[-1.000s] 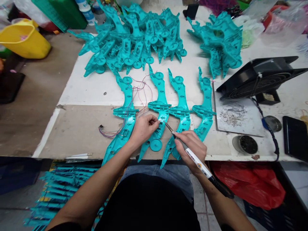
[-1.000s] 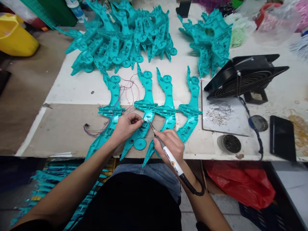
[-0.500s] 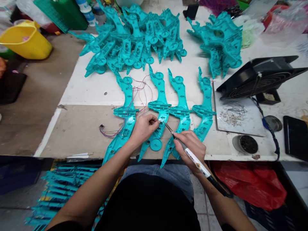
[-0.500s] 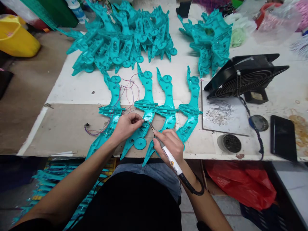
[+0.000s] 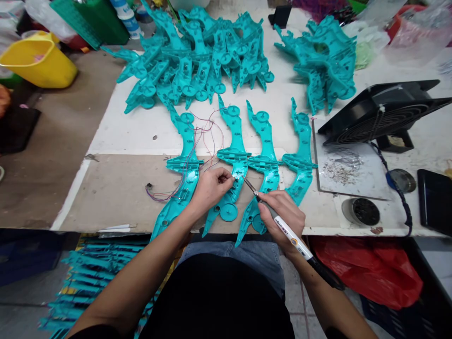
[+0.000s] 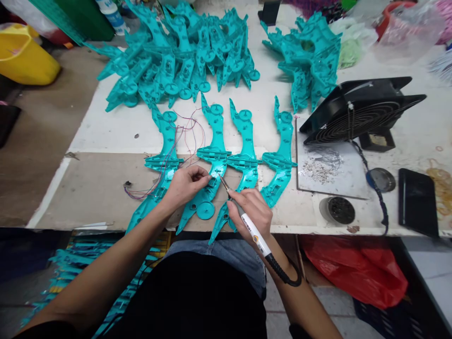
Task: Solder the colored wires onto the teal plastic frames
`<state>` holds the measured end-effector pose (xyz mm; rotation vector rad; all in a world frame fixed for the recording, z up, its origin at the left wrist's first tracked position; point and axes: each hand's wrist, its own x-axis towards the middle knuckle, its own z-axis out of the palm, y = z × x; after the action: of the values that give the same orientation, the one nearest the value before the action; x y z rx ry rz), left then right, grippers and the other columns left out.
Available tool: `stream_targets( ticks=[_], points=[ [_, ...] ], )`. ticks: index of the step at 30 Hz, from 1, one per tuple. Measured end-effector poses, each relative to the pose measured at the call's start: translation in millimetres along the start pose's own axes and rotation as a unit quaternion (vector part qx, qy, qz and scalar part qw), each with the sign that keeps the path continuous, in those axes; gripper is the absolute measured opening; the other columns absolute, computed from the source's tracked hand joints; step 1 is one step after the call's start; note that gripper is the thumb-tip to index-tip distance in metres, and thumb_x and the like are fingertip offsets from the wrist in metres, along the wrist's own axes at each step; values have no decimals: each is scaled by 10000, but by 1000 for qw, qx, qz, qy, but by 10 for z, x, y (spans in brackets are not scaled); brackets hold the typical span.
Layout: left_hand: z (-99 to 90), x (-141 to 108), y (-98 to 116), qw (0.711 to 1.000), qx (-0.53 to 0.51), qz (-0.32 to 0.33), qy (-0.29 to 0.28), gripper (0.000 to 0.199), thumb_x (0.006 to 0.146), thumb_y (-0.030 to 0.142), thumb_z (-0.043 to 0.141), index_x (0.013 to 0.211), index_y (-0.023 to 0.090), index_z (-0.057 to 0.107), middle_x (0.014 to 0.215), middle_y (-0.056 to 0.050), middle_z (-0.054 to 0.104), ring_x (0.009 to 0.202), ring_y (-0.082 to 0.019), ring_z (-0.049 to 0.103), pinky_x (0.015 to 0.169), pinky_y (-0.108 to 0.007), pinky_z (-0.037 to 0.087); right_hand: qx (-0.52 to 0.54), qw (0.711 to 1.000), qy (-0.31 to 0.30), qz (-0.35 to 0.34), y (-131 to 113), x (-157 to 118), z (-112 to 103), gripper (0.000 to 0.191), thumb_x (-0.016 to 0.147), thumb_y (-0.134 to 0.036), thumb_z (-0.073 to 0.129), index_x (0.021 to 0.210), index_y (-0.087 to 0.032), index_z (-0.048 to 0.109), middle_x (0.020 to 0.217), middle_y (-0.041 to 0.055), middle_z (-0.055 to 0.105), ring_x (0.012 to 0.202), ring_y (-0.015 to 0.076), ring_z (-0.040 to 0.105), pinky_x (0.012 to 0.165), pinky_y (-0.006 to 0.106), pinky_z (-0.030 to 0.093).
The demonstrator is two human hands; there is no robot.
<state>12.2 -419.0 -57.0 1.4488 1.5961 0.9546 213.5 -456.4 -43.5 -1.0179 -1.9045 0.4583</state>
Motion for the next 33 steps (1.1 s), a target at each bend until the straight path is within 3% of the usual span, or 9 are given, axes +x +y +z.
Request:
stream_targets(
  ticks=[7,12,19,24,33],
  points=[
    [11,-3,-20,1000,-6,4,-5,142,753,280,584,680,161,613,596,8,574,558,-117,490,524,-240,374,6,1000,17,12,0,-26,-34,298,818,-120,628,1082,-244,688,862,46,691,832,203,628,745,374,530],
    [-45,-76,-27,998,-26,39,29,165,791,306,595,738,158,643,679,-10,619,633,-128,528,586,-247,409,12,999,31,9,-42,-32,-66,315,814,-102,630,1093,-242,680,871,47,691,826,200,636,738,370,534],
    [-145,-255,-55,998,25,35,45,121,807,271,623,764,178,687,782,-30,689,746,-157,587,707,-271,451,17,1000,-16,-8,-131,-49,-59,272,820,-101,623,1071,-195,674,828,54,675,810,188,623,746,367,535],
    [-95,-299,-99,999,-6,1,40,109,798,253,628,750,169,677,730,-18,671,686,-142,583,641,-252,448,20,999,-39,-32,-146,-50,-18,292,809,-76,630,1076,-189,661,784,50,656,814,190,624,733,353,532],
    [-72,-271,-157,999,0,26,40,94,777,210,633,701,160,660,679,-4,604,662,-123,528,615,-238,412,7,996,-61,-62,-145,-28,2,283,814,-91,629,1079,-187,652,774,50,642,785,184,624,720,347,536]
  ],
)
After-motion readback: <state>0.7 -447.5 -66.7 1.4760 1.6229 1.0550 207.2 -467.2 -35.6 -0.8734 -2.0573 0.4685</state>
